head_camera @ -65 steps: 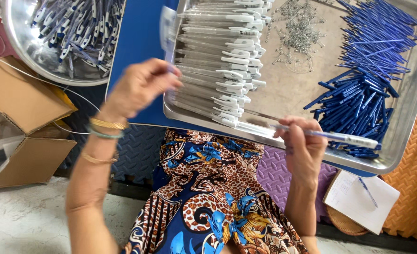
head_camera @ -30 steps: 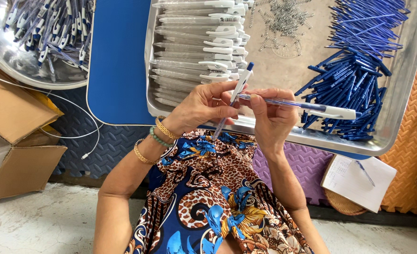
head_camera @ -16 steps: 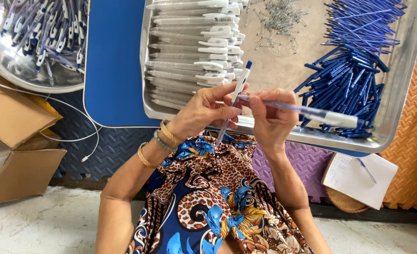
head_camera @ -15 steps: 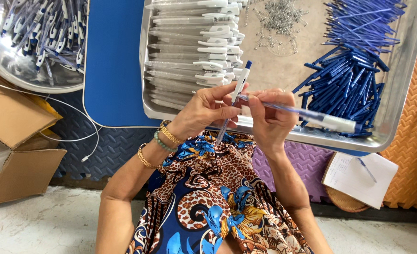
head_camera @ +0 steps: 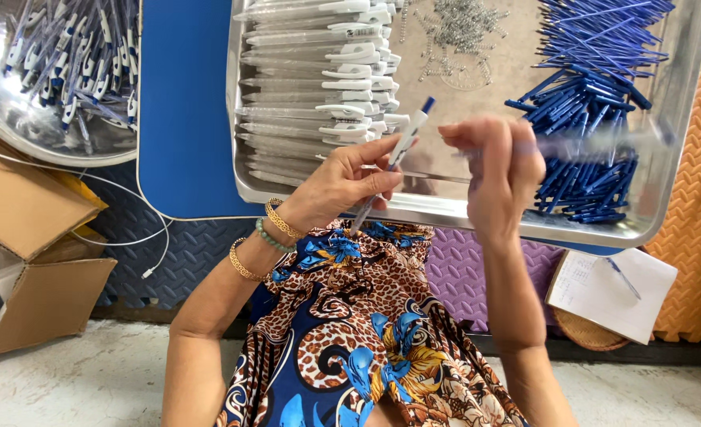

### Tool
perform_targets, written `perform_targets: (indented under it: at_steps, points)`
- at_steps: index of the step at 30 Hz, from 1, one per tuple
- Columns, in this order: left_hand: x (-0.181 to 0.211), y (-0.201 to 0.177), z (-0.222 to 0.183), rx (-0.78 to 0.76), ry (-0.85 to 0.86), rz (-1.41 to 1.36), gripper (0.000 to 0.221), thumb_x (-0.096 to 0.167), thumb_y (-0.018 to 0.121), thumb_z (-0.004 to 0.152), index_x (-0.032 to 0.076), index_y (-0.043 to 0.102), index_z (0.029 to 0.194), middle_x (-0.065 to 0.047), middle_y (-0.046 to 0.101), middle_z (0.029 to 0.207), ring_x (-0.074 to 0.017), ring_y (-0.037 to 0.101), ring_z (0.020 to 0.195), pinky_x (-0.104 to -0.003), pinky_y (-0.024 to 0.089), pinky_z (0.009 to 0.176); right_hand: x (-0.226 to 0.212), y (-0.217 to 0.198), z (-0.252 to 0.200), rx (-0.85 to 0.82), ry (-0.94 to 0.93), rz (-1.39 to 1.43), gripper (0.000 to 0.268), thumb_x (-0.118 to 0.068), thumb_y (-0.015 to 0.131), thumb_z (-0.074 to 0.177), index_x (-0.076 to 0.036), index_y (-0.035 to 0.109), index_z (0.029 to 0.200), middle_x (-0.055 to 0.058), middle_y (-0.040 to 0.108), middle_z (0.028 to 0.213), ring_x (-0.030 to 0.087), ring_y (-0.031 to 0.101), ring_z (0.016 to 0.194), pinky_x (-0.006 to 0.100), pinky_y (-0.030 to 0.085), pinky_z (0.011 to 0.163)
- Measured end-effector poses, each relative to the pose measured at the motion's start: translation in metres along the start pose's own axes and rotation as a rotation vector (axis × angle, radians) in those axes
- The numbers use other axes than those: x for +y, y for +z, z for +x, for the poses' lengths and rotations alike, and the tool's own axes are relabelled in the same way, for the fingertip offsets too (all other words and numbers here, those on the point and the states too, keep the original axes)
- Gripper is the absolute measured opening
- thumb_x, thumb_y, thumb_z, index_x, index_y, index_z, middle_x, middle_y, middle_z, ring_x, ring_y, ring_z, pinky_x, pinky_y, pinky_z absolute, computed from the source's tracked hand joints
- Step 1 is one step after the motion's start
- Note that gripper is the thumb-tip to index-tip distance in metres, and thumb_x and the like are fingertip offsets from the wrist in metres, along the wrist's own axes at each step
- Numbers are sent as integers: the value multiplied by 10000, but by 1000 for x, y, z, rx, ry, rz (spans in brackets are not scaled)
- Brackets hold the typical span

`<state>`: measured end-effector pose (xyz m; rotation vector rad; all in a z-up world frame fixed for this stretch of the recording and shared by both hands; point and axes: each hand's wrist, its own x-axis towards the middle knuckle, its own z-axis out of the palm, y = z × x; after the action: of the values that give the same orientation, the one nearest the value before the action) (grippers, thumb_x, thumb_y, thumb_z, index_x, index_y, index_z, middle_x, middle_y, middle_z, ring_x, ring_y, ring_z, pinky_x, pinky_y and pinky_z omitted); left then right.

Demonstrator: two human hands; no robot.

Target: The person assembles blue ballpoint pens by inserting ink cartridges into white plastic barrels, adding small metal components, and clicking the pen together by hand.

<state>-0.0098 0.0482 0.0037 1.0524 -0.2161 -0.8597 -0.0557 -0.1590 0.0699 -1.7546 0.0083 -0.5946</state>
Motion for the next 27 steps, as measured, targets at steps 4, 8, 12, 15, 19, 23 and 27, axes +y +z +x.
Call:
perform_targets:
  at_steps: [4, 8, 12, 15, 19, 23, 27]
  points:
    - [7, 7, 9, -81, -54, 33, 665, 183, 795, 1048, 168, 530, 1658, -72, 711, 1051, -113, 723, 842, -294, 733, 716, 25, -1, 16, -108, 431, 305, 253, -165, 591, 1156, 23, 718, 1268, 167, 778, 1058, 117, 710, 707, 166, 494, 527]
    - [5, 10, 12, -95, -57, -7, 661, 177, 808, 1039, 166, 544, 1645, -34, 695, 1033, -84, 727, 859, -285, 739, 738, 68, -14, 23, -100, 430, 326, 190, -142, 753, 1104, 46, 759, 1133, 184, 760, 933, 139, 696, 637, 197, 512, 526]
    - [6, 8, 12, -115, -123, 55, 666, 162, 765, 1045, 173, 524, 1665, 1, 648, 988, -73, 671, 826, -253, 700, 704, 68, -34, 44, -18, 441, 253, 255, -214, 693, 1171, -86, 660, 953, 36, 622, 681, 94, 540, 517, 217, 396, 464]
    - [7, 5, 8, -116, -205, 105, 657, 157, 721, 1048, 172, 525, 1675, 43, 568, 955, -60, 604, 817, -237, 670, 711, 72, -53, 62, -26, 409, 216, 293, -358, 689, 1171, -150, 635, 972, -15, 623, 693, 77, 506, 506, 234, 369, 432]
    - [12, 4, 14, -111, -215, 104, 683, 168, 705, 1041, 95, 493, 1686, 37, 513, 911, -30, 551, 790, -215, 671, 675, 95, -75, 80, -22, 301, 151, 276, -354, 689, 1216, -120, 638, 1079, -21, 634, 765, 72, 527, 542, 220, 399, 435]
    - [18, -1, 20, -149, -241, 167, 732, 209, 693, 1055, 129, 420, 1730, 15, 634, 869, -65, 687, 631, -173, 651, 619, 109, -91, 89, 69, 356, 159, 336, -418, 787, 1139, -141, 630, 1031, -27, 629, 739, 66, 519, 529, 219, 401, 431]
    - [11, -2, 31, -170, -150, 204, 584, 169, 616, 1097, 123, 514, 1670, 78, 488, 843, -26, 453, 697, -174, 445, 577, 110, -104, 87, 73, 362, 158, 308, -394, 749, 1168, -145, 621, 1039, -20, 589, 735, 61, 497, 539, 219, 354, 435]
